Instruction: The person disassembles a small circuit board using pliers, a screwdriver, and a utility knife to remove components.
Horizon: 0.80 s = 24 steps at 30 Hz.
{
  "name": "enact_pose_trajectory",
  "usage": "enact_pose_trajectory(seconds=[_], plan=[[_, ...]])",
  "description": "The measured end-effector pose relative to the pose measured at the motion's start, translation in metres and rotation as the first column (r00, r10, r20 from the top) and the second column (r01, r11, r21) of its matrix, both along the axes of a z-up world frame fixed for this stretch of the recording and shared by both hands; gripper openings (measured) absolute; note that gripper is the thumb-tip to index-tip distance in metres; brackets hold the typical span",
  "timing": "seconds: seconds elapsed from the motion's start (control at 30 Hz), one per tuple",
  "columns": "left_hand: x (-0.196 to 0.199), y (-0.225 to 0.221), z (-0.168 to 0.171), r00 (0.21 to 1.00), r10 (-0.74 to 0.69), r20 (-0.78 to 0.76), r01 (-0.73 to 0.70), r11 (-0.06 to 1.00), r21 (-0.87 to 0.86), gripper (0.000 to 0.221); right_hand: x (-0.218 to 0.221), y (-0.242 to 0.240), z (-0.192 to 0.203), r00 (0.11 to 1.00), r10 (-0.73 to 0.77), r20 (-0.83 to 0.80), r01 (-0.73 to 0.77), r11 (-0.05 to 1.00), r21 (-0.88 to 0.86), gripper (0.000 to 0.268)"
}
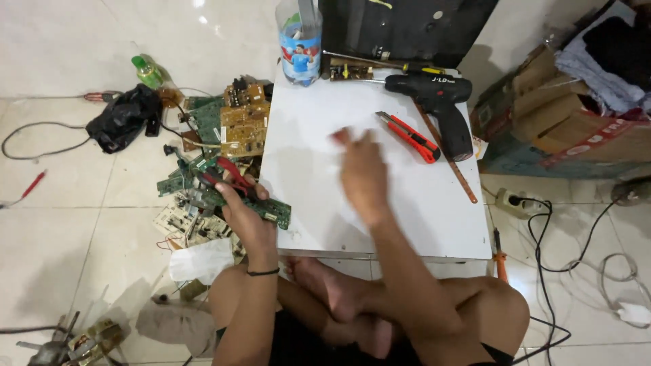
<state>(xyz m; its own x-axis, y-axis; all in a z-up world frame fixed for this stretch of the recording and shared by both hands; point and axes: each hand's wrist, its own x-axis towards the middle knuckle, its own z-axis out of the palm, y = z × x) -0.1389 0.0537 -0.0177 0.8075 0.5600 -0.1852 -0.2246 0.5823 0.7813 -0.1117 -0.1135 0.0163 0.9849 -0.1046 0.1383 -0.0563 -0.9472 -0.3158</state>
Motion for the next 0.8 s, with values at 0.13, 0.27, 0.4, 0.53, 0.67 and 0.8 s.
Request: enact_pose_trajectory(seconds=[0.13, 0.27, 0.4, 0.53, 0.67, 0.8], plan=[[0.001, 0.004, -0.014, 0.998, 0.06, -0.015, -0.061, 0.997, -0.046, 0.055, 0.024, 0.082, -0.002, 0.949, 0.026, -0.316, 0.238, 0.597, 0.766, 0.059], [0.004, 0.006, -0.017, 0.996, 0.083, -0.038, -0.086, 0.992, -0.088, 0.088, 0.065, 0.088, -0.046, 0.815, 0.312, 0.489, -0.573, 0.309, 0.759, 0.016], [0.0, 0.003, -0.014, 0.994, 0.107, 0.032, -0.104, 0.992, -0.074, 0.059, 0.032, 0.006, 0.003, 0.832, 0.172, 0.528, -0.439, 0.787, 0.434, 0.015], [-0.001, -0.002, -0.004, 0.995, 0.094, 0.044, -0.091, 0.994, -0.059, 0.055, 0.03, -0.023, -0.007, 0.975, -0.053, 0.215, 0.05, 0.999, 0.023, 0.033], [0.002, -0.002, -0.008, 0.996, 0.086, 0.028, -0.086, 0.996, -0.028, 0.051, 0.041, 0.025, -0.017, 0.997, 0.079, 0.005, -0.078, 0.974, 0.212, 0.034], [-0.002, 0.0, 0.004, 0.993, 0.104, 0.05, -0.1, 0.993, -0.065, 0.054, 0.059, 0.075, -0.039, 0.872, 0.363, 0.33, -0.326, -0.072, 0.942, 0.026]])
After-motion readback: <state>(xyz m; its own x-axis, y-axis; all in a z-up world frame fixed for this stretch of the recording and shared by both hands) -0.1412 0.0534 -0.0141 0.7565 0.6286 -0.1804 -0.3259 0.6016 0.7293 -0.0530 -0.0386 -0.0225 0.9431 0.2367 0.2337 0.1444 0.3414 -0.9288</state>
